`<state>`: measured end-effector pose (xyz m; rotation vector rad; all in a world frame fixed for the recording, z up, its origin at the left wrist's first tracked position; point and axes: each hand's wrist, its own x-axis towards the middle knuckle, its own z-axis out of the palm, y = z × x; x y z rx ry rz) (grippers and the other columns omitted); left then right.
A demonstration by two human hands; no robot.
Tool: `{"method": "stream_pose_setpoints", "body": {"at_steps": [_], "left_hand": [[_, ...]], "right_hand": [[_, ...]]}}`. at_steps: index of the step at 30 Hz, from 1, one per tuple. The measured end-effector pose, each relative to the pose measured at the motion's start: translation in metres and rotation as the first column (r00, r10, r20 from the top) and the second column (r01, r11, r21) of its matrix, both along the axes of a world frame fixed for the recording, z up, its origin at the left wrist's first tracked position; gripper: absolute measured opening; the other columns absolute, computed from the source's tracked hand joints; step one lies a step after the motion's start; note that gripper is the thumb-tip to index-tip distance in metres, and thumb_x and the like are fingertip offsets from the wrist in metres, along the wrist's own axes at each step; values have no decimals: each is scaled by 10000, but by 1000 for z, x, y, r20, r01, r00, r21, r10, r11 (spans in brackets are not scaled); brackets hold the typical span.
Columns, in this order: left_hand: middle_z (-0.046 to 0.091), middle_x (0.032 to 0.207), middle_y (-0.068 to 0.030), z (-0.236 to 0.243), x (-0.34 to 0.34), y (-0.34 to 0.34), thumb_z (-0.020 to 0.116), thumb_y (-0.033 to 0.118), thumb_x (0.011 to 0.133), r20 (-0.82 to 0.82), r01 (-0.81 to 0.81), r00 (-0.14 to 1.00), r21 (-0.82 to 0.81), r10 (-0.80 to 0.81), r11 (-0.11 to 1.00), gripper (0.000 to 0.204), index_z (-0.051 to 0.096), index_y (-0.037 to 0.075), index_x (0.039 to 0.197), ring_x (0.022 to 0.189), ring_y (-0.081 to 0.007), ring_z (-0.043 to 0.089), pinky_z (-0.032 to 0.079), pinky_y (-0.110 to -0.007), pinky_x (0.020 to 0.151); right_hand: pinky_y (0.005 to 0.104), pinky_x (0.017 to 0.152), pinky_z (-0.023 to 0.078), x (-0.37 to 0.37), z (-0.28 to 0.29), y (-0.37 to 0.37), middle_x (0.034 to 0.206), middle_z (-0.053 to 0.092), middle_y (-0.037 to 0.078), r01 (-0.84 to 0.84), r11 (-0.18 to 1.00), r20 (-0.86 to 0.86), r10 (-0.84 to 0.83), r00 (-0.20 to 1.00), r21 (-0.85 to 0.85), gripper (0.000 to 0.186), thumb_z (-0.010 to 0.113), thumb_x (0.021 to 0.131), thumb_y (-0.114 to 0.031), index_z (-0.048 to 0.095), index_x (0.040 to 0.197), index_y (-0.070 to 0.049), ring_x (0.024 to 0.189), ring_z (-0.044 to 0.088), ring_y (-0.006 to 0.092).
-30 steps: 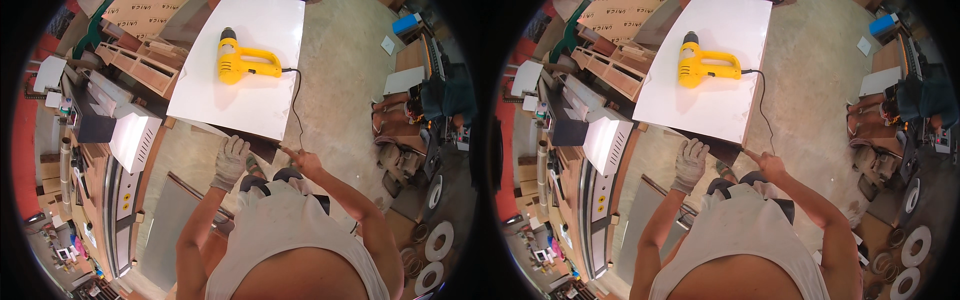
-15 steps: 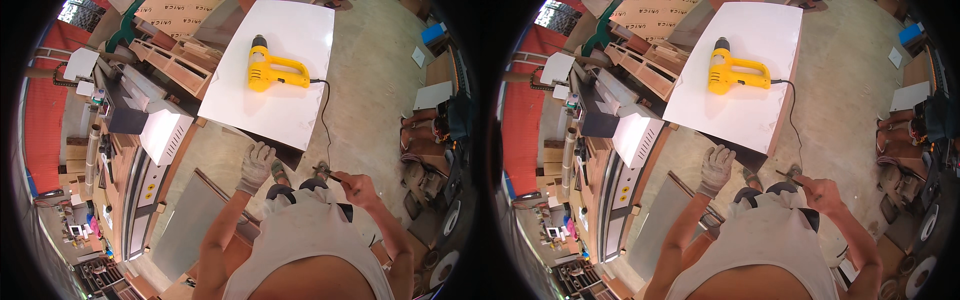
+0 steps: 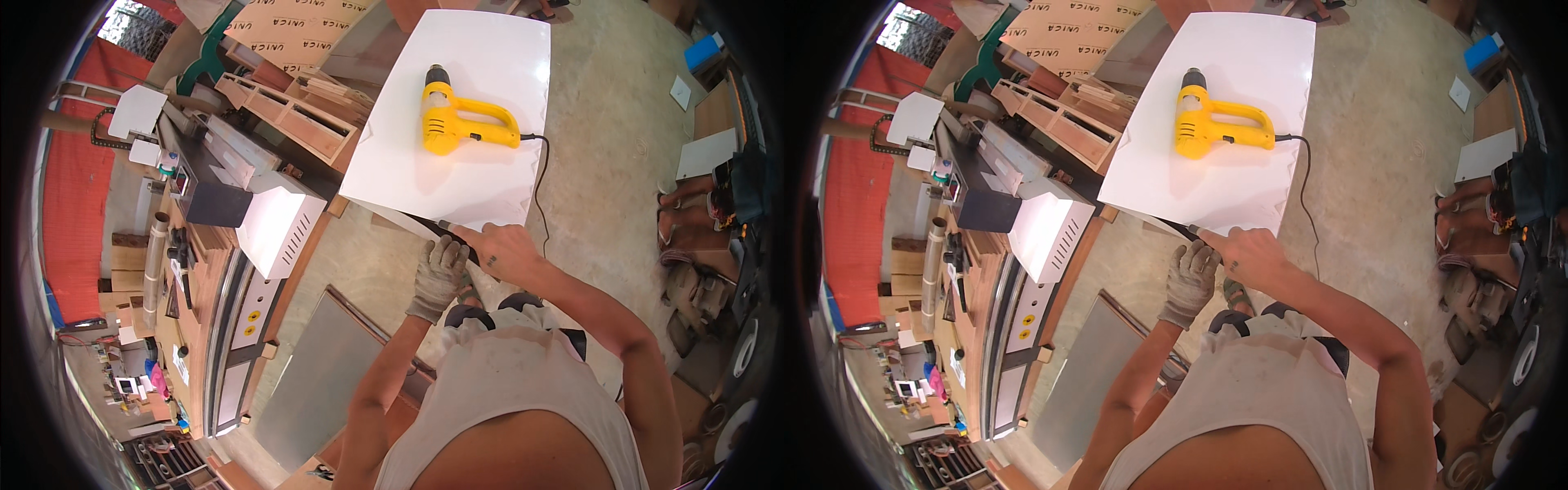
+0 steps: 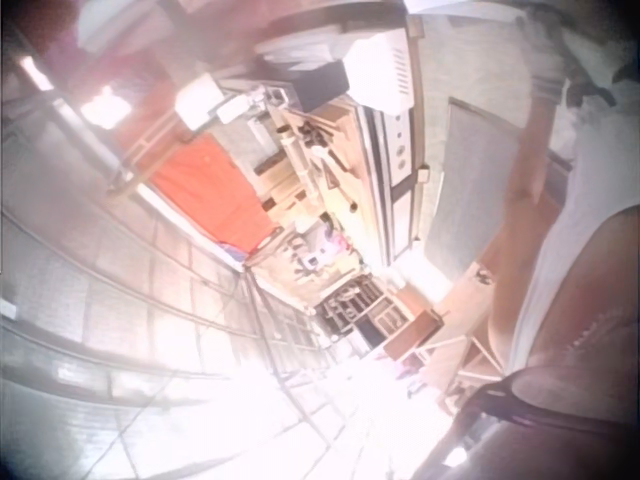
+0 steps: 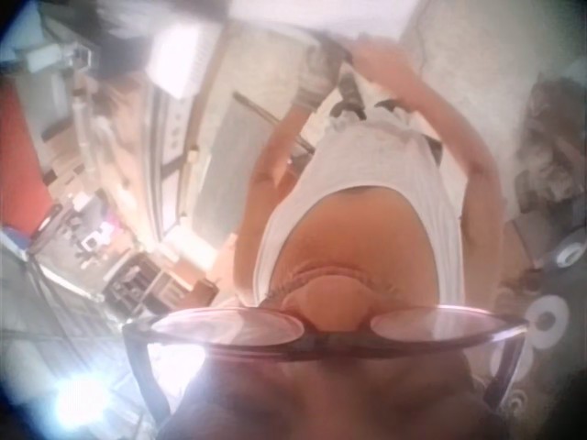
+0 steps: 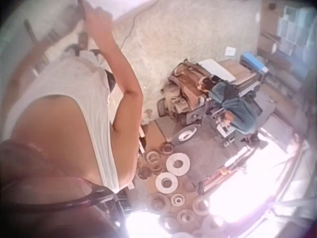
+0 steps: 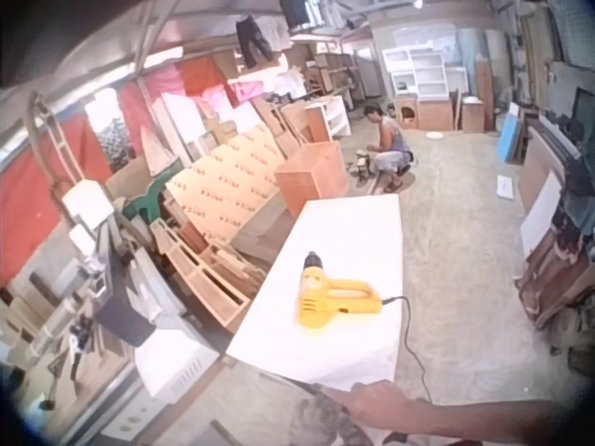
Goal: The person uses a heat gun to warm the edge of a white cabinet door and then trims the edge with a utility knife. The person repeats this process on multiple edges of the door.
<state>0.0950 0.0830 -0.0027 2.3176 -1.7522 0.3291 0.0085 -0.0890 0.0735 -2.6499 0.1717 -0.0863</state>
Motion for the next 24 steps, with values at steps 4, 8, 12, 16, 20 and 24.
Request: {"method": "stream_pose_setpoints", "body": {"at_steps": [4,8,12,16,20,24], "left_hand": [[514,1195,-118,-17,0,3,647,133,731,20,2,1000,-68,-1,998,396,595,61,1116,1195,-286,471,375,-512,999],[516,1187,-143,-21,1,7,655,149,728,18,22,1000,-108,-21,994,410,578,44,1117,1175,-314,478,392,-534,991],[529,1168,-153,-15,9,4,660,145,720,-20,62,998,-50,-63,997,417,573,30,1112,1170,-333,483,387,-545,990],[457,1336,-119,-21,10,15,701,474,697,24,66,997,187,-72,980,652,583,97,1216,1339,-328,330,270,-551,1076],[466,1320,-126,-22,10,15,679,475,728,74,61,995,111,-70,992,614,590,96,1204,1327,-326,344,277,-548,1066],[529,1172,-150,-4,10,6,656,127,715,1,98,995,-6,-98,995,374,613,31,1074,1194,-317,470,373,-528,986]], "right_hand": [[399,533,473,29,-16,17,725,609,132,-8,999,51,10,999,-36,518,596,770,-112,549,1281,-186,604,618,298],[406,565,494,37,-10,25,743,606,143,-19,998,-93,13,996,-60,526,581,801,-134,513,1319,-193,620,625,307],[424,600,504,26,-5,28,795,594,173,15,1000,-177,-15,984,-2,606,583,808,-127,431,1390,-205,657,630,334],[423,592,504,8,-17,25,831,582,196,22,995,-149,-8,989,94,674,592,805,-116,368,1434,-211,672,629,345],[419,577,499,17,-15,27,822,577,190,-8,995,-156,23,988,95,669,592,813,-121,365,1436,-210,651,619,342],[418,577,498,16,-12,24,827,580,194,-14,998,-192,24,981,54,650,586,824,-128,372,1434,-205,653,620,338]]}}
